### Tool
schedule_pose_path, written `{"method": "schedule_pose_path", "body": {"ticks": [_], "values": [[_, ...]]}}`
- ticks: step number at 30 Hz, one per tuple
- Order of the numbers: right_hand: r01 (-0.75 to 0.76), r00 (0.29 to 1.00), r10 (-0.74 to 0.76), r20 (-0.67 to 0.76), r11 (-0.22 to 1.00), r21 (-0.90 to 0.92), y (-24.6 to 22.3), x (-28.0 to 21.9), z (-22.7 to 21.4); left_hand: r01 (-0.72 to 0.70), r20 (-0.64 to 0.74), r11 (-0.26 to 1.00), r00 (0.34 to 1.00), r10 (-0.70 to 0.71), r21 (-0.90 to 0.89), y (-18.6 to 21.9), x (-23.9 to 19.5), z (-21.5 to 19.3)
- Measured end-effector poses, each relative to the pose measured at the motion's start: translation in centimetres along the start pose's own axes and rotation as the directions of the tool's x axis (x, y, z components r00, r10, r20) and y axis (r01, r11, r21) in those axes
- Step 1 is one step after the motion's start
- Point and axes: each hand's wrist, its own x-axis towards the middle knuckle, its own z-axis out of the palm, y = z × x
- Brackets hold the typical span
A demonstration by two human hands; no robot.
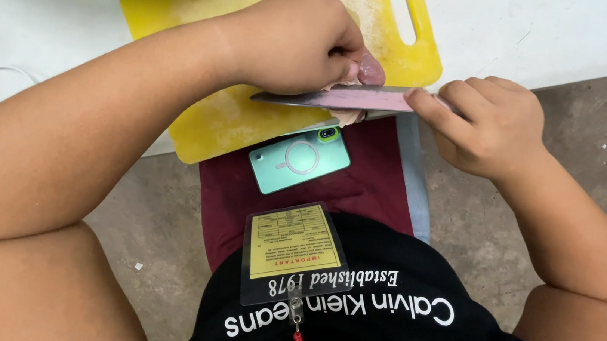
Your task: The person cuts a piece of raw meat on a yellow cutting board using a knife. They trim the meat and then scrape the knife blade against the rim of a white mug.
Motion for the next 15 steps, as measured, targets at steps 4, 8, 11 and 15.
{"method": "schedule_pose_path", "body": {"ticks": [4, 8, 11, 15], "values": [[-0.026, 0.997, 0.024, 0.071, 0.999, 0.031, 0.5, -2.4, -0.5, -0.014, 0.044, 0.997, 0.999, 0.018, -0.071, 0.3, -0.5, -0.5], [-0.075, 0.99, 0.067, 0.127, 0.995, 0.058, 0.6, -4.2, -2.3, -0.018, 0.024, 1.0, 1.0, 0.018, -0.004, -0.4, -0.3, 0.1], [-0.105, 0.972, 0.108, 0.206, 0.994, -0.03, 0.4, -5.3, -4.2, -0.028, -0.009, 1.0, 1.0, 0.028, 0.012, -0.8, -0.4, 0.4], [-0.058, 0.967, 0.111, 0.229, 0.972, -0.226, -0.3, -4.6, -6.3, 0.027, 0.036, 1.0, 0.999, -0.027, -0.006, -0.2, -0.4, -0.4]]}}
